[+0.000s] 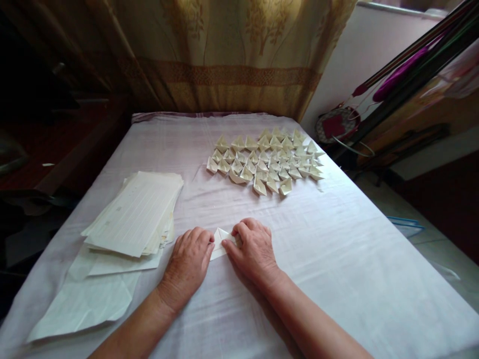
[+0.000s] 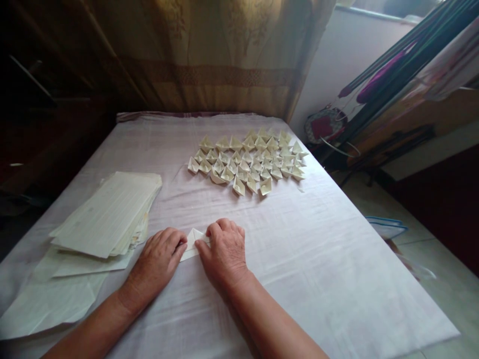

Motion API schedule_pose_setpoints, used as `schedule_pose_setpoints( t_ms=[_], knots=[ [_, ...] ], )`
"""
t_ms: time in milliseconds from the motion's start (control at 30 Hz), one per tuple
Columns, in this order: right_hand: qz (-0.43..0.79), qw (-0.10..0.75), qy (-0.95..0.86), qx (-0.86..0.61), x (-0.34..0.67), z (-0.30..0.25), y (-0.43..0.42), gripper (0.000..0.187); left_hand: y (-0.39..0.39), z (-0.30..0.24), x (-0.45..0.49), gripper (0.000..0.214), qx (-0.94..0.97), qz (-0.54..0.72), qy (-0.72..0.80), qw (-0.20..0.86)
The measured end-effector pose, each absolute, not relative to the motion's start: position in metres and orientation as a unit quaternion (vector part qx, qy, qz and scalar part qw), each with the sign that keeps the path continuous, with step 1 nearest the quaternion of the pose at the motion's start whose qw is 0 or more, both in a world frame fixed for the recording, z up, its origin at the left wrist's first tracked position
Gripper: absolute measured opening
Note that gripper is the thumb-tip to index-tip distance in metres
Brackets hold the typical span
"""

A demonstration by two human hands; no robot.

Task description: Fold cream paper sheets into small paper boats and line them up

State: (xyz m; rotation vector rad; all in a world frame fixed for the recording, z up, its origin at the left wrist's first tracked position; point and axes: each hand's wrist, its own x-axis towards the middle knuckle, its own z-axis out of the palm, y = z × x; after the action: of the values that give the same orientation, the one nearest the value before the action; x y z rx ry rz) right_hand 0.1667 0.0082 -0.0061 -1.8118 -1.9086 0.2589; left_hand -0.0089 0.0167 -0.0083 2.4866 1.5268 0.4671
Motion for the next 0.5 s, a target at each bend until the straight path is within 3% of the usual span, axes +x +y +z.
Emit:
schedule_pose_setpoints(
  t_ms=[167, 500],
  knots=[
    [0.133, 0.276, -0.702, -0.643, 0.187, -0.011, 0.012, 0.002, 0.017, -0.008, -0.016, 0.007, 0.836, 0.172, 0.51, 0.109],
    [0.148, 0.307, -0.711, -0.614, 0.195, -0.016, 0.015, 0.009, 0.013, 0.0, -0.024, 0.01, 0.832, 0.139, 0.52, 0.133]
  ],
)
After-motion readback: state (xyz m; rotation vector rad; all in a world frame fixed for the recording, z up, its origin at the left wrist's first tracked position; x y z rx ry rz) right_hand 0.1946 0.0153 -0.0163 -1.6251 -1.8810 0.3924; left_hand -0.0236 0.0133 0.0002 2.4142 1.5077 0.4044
